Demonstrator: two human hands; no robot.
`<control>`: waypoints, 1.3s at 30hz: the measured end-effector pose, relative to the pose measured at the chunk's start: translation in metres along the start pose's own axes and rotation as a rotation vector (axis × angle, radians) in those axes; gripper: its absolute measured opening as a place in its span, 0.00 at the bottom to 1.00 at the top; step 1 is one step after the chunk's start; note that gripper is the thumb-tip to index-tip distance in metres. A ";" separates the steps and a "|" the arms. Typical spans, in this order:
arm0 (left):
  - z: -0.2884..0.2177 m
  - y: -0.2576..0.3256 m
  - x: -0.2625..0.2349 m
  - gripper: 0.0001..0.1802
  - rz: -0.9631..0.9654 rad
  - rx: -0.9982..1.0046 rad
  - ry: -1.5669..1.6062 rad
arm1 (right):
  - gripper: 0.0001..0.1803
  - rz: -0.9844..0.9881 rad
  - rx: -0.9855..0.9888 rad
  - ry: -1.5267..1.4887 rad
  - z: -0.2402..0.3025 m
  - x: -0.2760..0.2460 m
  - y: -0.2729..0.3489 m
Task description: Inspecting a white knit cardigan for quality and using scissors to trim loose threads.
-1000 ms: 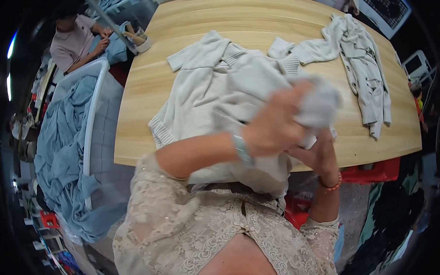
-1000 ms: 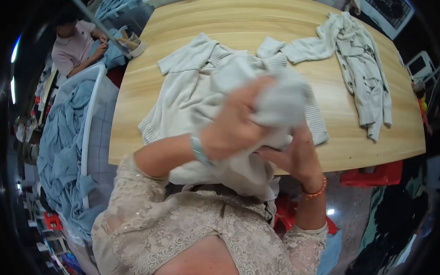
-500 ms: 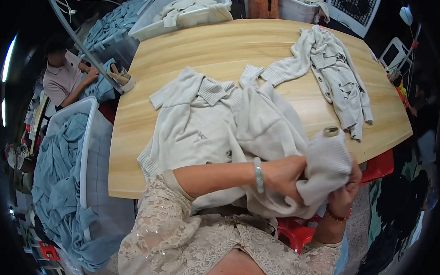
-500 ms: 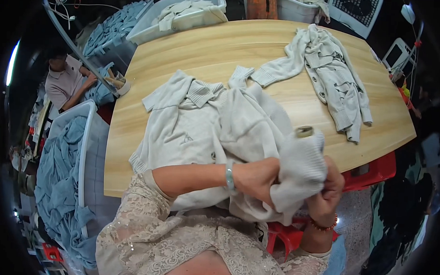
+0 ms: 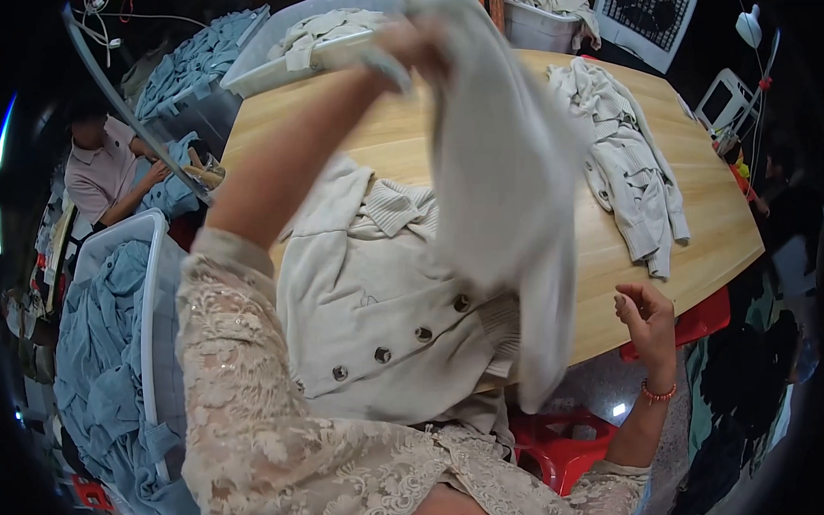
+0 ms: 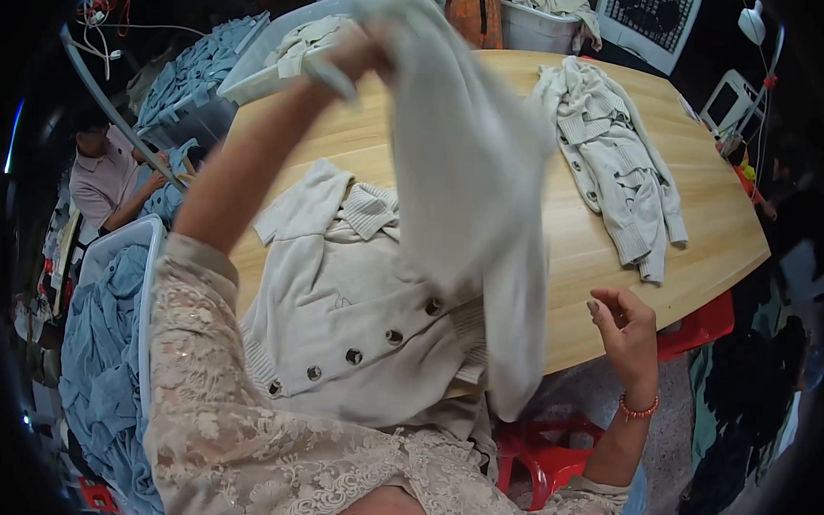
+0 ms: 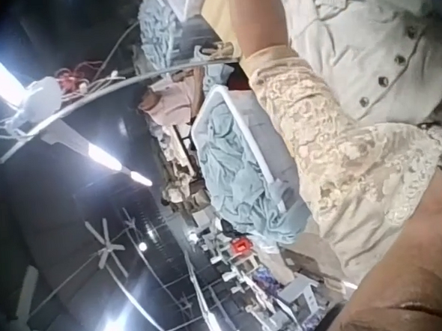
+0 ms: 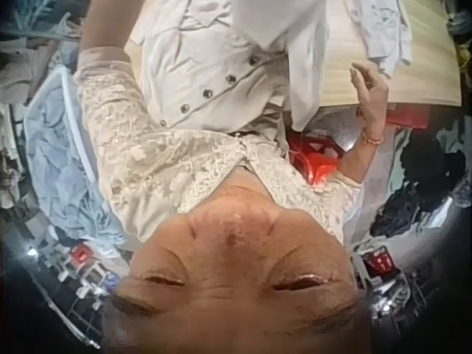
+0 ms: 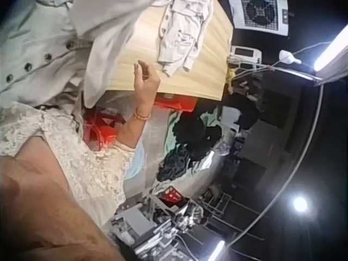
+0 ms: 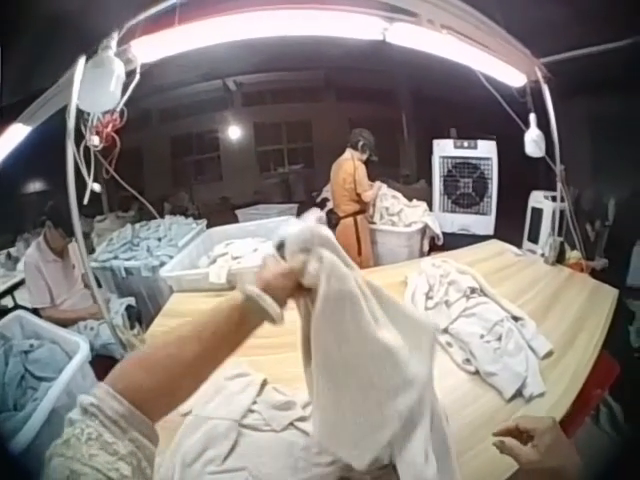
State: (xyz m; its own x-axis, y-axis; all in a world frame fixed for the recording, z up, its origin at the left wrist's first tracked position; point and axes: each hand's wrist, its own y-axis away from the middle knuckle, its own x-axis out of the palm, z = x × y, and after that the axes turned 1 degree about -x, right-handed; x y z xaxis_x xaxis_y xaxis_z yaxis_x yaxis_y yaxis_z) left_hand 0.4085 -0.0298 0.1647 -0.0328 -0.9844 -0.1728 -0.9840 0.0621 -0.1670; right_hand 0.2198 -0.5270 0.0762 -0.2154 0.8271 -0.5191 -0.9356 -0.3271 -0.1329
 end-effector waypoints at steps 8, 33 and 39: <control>-0.100 0.088 -0.166 0.22 -0.271 0.479 -0.038 | 0.09 0.050 -0.015 -0.021 -0.018 0.040 -0.018; 0.123 0.465 0.060 0.34 0.084 -0.061 -1.031 | 0.16 0.133 -0.565 0.714 -0.018 0.171 -0.023; 0.102 0.459 0.050 0.32 0.153 0.097 -1.129 | 0.10 0.132 -0.517 0.607 -0.019 0.150 -0.015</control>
State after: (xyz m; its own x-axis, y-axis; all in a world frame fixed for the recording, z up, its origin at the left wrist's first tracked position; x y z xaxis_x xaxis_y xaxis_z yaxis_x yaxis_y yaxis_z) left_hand -0.0266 -0.0340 -0.0199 0.0737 -0.2585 -0.9632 -0.9639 0.2294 -0.1353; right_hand 0.2068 -0.4068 -0.0154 0.0132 0.4231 -0.9060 -0.6329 -0.6979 -0.3352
